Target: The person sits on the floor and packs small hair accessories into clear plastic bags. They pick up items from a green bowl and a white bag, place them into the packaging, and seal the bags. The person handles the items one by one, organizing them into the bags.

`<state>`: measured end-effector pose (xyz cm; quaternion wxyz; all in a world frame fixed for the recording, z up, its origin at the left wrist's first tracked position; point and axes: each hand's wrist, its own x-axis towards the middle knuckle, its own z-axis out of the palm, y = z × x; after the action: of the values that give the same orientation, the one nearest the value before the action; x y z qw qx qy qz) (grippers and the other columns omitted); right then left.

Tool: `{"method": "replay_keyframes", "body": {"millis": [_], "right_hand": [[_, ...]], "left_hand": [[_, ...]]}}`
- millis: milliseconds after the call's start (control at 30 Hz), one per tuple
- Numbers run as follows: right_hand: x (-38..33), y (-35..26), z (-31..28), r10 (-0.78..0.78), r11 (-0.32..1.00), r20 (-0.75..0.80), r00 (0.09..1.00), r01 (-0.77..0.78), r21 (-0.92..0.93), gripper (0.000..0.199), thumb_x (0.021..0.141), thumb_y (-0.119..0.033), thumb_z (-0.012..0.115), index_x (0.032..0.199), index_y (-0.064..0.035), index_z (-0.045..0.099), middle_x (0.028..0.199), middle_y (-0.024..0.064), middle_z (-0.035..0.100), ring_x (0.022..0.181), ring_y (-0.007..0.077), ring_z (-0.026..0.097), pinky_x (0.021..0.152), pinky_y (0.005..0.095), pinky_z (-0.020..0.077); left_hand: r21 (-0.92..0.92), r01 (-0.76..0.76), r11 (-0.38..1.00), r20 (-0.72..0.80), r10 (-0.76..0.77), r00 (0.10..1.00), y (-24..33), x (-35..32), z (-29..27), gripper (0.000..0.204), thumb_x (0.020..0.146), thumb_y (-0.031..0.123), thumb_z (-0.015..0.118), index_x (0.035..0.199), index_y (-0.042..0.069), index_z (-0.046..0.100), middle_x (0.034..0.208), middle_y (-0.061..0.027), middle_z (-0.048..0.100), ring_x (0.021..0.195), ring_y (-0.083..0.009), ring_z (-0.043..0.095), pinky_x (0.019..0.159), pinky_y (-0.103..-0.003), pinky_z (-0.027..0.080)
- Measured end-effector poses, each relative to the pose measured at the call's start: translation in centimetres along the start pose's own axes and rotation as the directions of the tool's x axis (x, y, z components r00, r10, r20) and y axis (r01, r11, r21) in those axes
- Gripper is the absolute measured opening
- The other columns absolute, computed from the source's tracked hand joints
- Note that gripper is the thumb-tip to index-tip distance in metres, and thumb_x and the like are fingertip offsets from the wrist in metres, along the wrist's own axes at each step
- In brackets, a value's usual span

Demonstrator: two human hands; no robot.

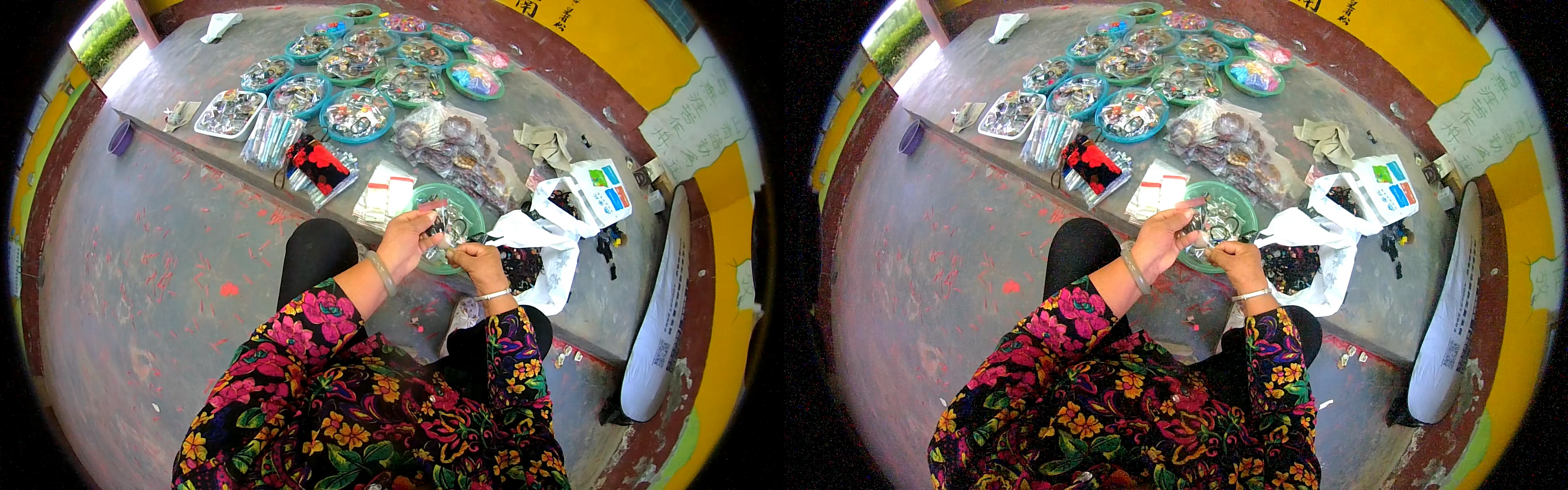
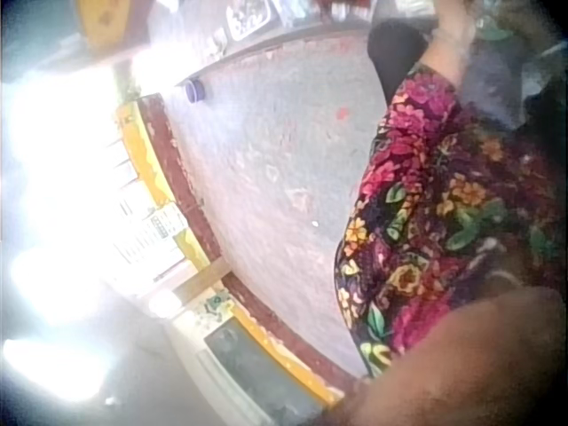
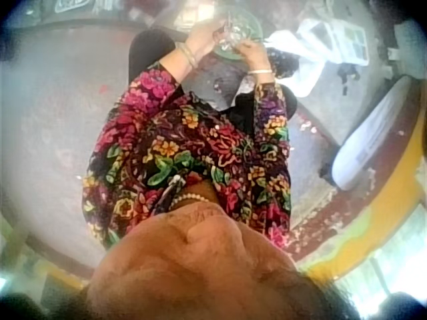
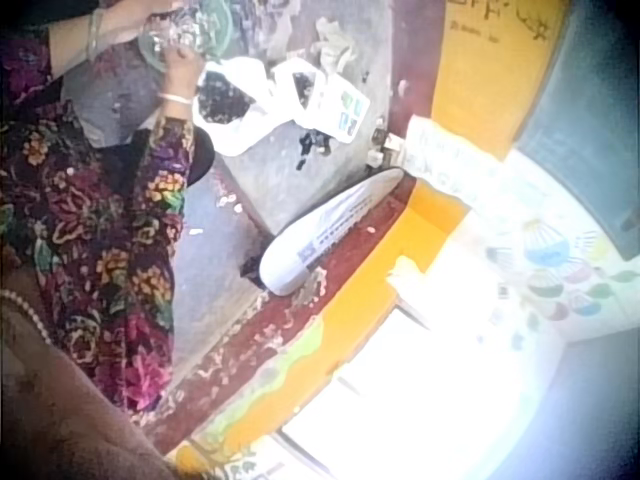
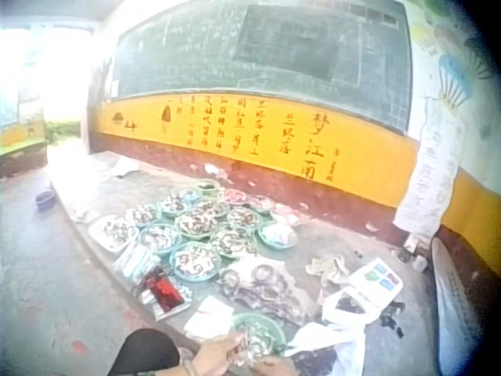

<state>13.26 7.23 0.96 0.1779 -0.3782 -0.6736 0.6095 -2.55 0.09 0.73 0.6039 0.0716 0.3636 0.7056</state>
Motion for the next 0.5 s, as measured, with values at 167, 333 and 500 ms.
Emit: {"method": "replay_keyframes", "body": {"millis": [167,333,500], "right_hand": [[0.0,-0.5,0.3,-0.039,0.984,-0.041,0.998,0.031,-0.173,0.014,0.072,-0.011,0.068,0.066,0.0011,0.064,0.059,0.0017,0.060,0.054,0.0061,0.052,0.051,0.0203,0.0400],[-0.1,-0.8,0.0,0.009,0.994,0.029,1.000,-0.006,-0.111,0.014,0.071,-0.012,0.068,0.066,0.0004,0.065,0.058,0.0018,0.059,0.054,0.0060,0.052,0.052,0.0205,0.0407],[0.4,-0.3,-1.1,-0.012,0.998,-0.016,1.000,0.011,-0.070,0.017,0.073,-0.012,0.068,0.082,0.0017,0.064,0.074,0.0032,0.063,0.067,0.0082,0.056,0.061,0.0214,0.0443]], "left_hand": [[-0.071,0.022,0.997,0.027,-0.020,0.999,0.1,0.6,-0.7,0.028,0.088,0.007,0.047,0.115,-0.001,0.050,0.094,-0.0080,0.060,0.084,-0.0160,0.060,0.066,-0.019,0.051],[-0.045,0.000,0.999,0.078,0.003,0.997,0.0,0.0,0.0,0.026,0.087,0.006,0.049,0.112,-0.002,0.052,0.098,-0.0082,0.058,0.089,-0.0184,0.059,0.075,-0.024,0.050],[0.044,-0.037,0.998,0.089,0.033,0.995,0.0,0.0,0.2,0.023,0.087,0.007,0.050,0.107,-0.003,0.055,0.098,-0.0084,0.059,0.086,-0.0170,0.059,0.074,-0.024,0.050]]}}
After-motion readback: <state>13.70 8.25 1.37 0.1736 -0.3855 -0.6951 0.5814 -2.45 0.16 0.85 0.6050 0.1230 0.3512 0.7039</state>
